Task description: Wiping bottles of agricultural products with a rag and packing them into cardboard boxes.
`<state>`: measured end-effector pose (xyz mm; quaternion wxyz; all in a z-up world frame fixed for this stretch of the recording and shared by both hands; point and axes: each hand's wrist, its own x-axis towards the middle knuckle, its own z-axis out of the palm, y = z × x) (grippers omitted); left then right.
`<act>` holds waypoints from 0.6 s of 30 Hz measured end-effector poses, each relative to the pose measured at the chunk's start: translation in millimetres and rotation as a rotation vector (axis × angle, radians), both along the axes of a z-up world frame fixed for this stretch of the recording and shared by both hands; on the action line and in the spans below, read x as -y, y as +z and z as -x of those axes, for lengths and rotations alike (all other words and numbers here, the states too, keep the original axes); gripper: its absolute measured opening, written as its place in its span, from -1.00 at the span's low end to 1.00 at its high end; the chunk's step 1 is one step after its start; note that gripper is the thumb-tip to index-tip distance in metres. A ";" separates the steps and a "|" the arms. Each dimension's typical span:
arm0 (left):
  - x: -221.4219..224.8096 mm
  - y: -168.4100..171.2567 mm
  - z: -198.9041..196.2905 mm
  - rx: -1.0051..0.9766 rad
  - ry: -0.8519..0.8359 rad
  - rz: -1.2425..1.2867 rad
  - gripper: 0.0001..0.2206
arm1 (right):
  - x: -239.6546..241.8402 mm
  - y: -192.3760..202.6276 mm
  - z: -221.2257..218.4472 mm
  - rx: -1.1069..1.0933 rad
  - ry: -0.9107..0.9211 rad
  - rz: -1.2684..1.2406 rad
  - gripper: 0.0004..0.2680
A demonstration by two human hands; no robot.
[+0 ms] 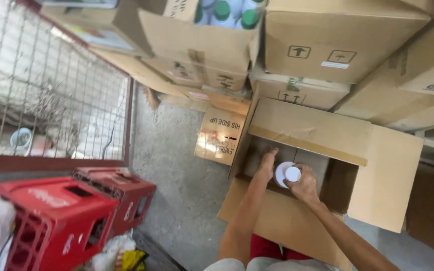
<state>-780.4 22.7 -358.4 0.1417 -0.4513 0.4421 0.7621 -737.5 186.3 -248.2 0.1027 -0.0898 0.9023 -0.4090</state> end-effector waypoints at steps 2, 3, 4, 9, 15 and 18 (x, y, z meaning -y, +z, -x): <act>-5.3 21.0 18.0 0.089 -0.076 0.013 -0.29 | -1.7 -29.4 6.9 0.012 -0.060 -0.054 -0.51; -7.2 19.3 25.6 0.049 -0.046 -0.041 -0.33 | -1.6 -40.7 11.2 0.086 -0.160 -0.053 -0.47; -7.7 18.3 33.5 0.008 -0.009 -0.094 -0.35 | -0.4 -51.7 16.6 0.158 -0.255 -0.051 -0.43; -2.5 102.5 67.4 -0.190 0.110 -0.207 -0.51 | -4.9 -89.3 46.9 0.168 -0.463 -0.046 -0.41; 35.0 146.7 136.2 -0.266 -0.128 0.155 -0.53 | -18.9 -114.9 116.8 0.066 -0.483 -0.132 -0.36; 38.8 145.8 140.2 -0.272 -0.170 0.197 -0.51 | -17.8 -129.7 145.6 0.002 -0.487 -0.146 -0.34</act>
